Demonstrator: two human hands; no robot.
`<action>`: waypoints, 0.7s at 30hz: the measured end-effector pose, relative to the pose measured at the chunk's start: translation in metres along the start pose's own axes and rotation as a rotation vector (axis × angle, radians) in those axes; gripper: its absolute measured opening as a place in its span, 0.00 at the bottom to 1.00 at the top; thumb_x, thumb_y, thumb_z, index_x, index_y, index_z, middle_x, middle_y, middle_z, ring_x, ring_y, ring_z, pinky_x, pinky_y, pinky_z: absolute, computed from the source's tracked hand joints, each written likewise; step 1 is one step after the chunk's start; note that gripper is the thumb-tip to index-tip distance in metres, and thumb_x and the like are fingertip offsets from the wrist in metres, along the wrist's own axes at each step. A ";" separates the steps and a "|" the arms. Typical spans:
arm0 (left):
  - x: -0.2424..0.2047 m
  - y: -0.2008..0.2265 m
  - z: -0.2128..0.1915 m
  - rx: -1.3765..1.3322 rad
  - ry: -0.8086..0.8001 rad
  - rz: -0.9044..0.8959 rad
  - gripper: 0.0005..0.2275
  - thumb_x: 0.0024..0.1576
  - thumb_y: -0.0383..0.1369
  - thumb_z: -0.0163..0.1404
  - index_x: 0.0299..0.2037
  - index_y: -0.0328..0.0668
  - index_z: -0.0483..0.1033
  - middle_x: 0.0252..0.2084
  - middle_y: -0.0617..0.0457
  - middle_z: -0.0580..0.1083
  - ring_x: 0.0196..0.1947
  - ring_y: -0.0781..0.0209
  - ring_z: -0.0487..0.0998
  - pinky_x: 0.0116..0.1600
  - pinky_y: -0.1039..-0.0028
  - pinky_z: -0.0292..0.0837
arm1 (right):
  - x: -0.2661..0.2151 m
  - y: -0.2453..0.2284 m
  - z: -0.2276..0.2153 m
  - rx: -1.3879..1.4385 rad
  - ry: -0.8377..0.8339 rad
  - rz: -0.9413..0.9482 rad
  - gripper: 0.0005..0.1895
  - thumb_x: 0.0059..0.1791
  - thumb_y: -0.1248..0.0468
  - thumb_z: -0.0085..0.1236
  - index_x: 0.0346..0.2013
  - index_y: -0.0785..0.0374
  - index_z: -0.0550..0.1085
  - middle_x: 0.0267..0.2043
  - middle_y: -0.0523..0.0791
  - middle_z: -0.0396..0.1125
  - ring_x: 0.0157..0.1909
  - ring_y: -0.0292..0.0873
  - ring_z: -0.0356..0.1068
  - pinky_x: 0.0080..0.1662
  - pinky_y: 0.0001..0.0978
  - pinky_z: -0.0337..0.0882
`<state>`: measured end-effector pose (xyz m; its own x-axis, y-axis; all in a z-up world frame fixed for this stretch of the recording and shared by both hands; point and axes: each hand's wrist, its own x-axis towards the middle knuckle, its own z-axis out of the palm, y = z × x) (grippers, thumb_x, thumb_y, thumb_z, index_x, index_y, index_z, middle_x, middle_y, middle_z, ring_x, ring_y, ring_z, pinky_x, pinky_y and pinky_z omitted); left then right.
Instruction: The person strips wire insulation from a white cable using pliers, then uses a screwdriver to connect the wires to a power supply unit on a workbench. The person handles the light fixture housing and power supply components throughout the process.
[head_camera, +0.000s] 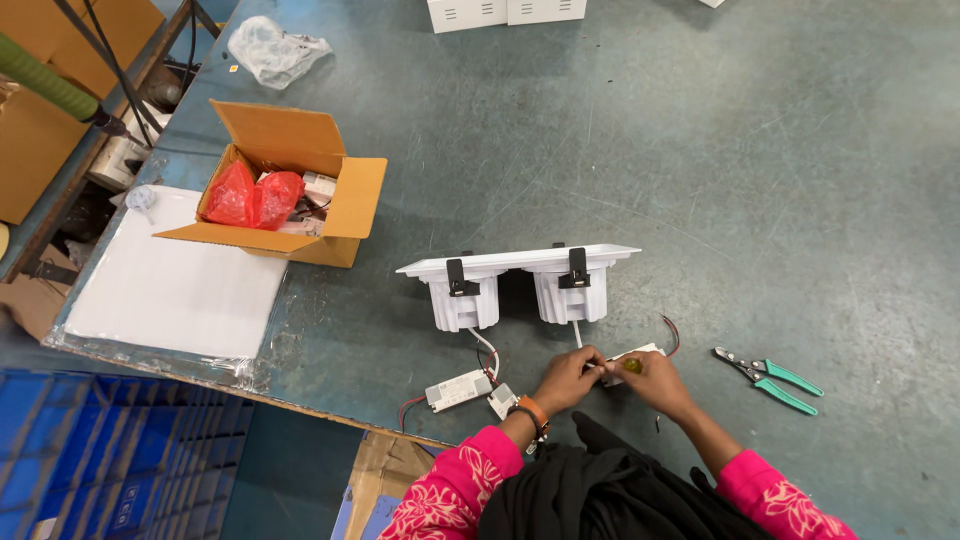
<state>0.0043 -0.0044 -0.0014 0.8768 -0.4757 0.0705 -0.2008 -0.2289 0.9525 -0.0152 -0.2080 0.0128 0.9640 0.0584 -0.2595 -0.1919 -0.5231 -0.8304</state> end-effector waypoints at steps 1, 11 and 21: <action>-0.001 0.003 -0.002 0.001 -0.001 0.008 0.07 0.60 0.32 0.54 0.42 0.37 0.76 0.38 0.48 0.80 0.38 0.54 0.84 0.43 0.67 0.77 | 0.001 0.002 -0.001 -0.018 -0.006 0.026 0.18 0.45 0.52 0.63 0.37 0.64 0.85 0.30 0.46 0.81 0.32 0.35 0.78 0.39 0.31 0.75; -0.009 0.018 0.001 0.131 0.035 0.070 0.07 0.59 0.33 0.53 0.41 0.39 0.77 0.39 0.47 0.79 0.39 0.47 0.81 0.43 0.63 0.74 | -0.003 0.010 -0.008 -0.256 0.029 0.056 0.14 0.46 0.55 0.61 0.37 0.62 0.82 0.29 0.50 0.78 0.30 0.48 0.77 0.38 0.40 0.73; -0.002 0.005 0.012 0.050 0.070 -0.099 0.09 0.62 0.37 0.51 0.44 0.41 0.77 0.36 0.45 0.80 0.34 0.50 0.82 0.40 0.65 0.74 | -0.035 0.004 -0.081 -0.460 0.450 -0.051 0.15 0.52 0.54 0.66 0.38 0.63 0.78 0.33 0.52 0.73 0.32 0.54 0.73 0.37 0.42 0.71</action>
<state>-0.0036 -0.0147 0.0002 0.9213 -0.3890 -0.0015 -0.1314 -0.3150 0.9399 -0.0345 -0.2807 0.0587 0.9721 -0.2168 0.0898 -0.1411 -0.8459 -0.5144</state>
